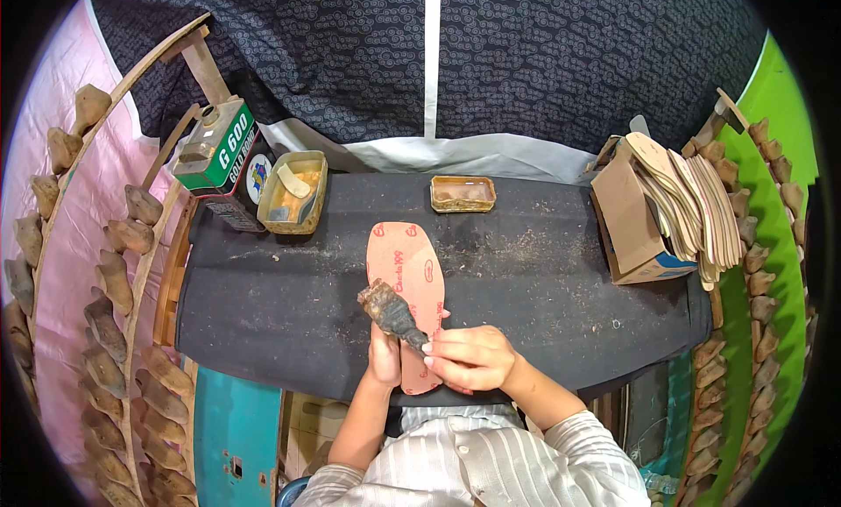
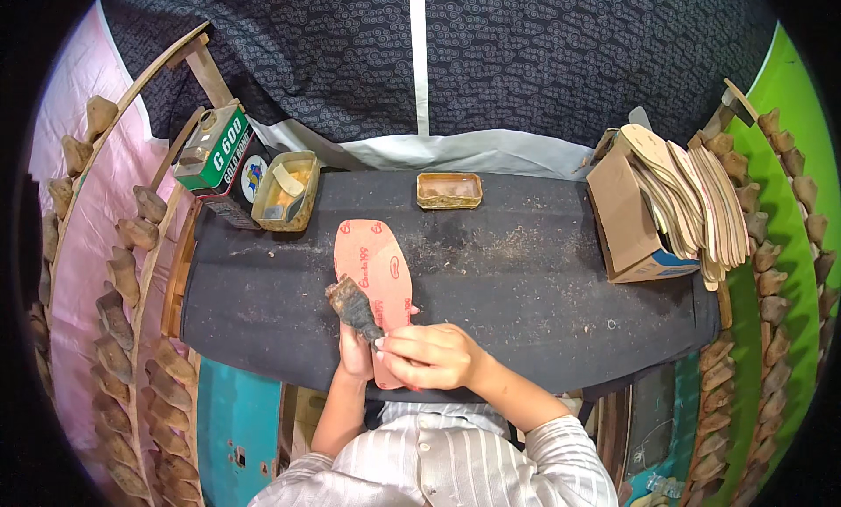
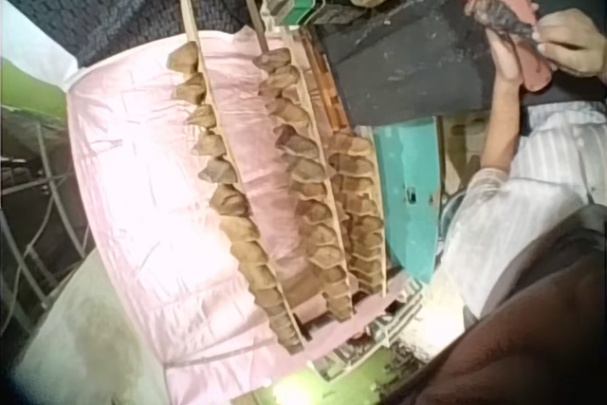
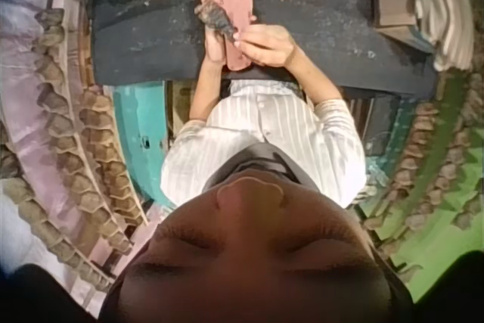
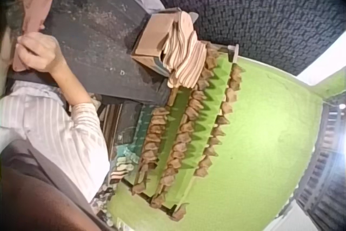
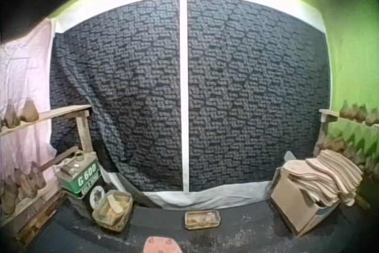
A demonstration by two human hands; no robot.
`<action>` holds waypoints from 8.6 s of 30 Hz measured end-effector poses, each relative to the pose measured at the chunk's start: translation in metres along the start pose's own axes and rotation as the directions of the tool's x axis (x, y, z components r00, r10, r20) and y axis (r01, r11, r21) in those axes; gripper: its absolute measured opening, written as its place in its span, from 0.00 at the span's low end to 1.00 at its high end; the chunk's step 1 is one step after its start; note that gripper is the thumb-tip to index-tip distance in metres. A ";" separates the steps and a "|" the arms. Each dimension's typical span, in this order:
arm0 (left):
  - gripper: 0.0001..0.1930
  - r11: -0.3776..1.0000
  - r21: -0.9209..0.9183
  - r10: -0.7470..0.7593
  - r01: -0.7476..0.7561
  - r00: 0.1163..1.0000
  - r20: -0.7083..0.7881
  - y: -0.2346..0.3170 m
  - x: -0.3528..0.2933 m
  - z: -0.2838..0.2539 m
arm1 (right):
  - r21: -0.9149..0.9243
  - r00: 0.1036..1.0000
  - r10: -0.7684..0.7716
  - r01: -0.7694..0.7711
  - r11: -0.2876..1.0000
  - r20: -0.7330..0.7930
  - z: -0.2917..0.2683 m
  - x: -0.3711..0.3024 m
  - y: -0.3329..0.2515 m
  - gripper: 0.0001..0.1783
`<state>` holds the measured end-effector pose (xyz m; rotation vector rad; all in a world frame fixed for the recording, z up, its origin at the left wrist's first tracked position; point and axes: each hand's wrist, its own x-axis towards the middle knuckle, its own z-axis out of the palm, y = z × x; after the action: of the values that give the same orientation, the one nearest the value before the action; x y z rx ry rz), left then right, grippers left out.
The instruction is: The person takes shoe soles from a box, applies adhesive onto them using a brush, and places the glued soles into a basket.
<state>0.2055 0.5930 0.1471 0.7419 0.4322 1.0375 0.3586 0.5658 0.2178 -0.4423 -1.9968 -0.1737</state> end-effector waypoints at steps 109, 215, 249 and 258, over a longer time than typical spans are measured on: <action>0.31 0.991 -0.130 0.021 -0.030 0.997 -0.070 0.020 0.010 -0.003 | 0.158 0.990 0.122 -0.132 0.979 0.071 -0.009 0.023 0.027 0.11; 0.42 0.994 -0.025 0.106 -0.109 0.987 -0.120 0.032 -0.003 -0.003 | 0.110 0.997 0.082 -0.081 0.991 -0.006 -0.008 0.027 0.046 0.13; 0.42 0.980 -0.006 0.184 -0.198 0.924 -0.336 0.042 0.003 0.005 | 0.145 0.970 0.240 -0.233 0.962 -0.037 0.001 0.019 0.020 0.16; 0.41 0.974 0.016 0.221 -0.226 0.932 -0.286 0.035 0.007 -0.020 | 0.297 0.944 0.300 -0.328 0.897 0.137 0.002 0.003 0.004 0.20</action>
<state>0.1743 0.6166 0.1594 0.6363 0.5965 1.3711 0.3578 0.5709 0.2189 -0.5640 -1.9616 0.3722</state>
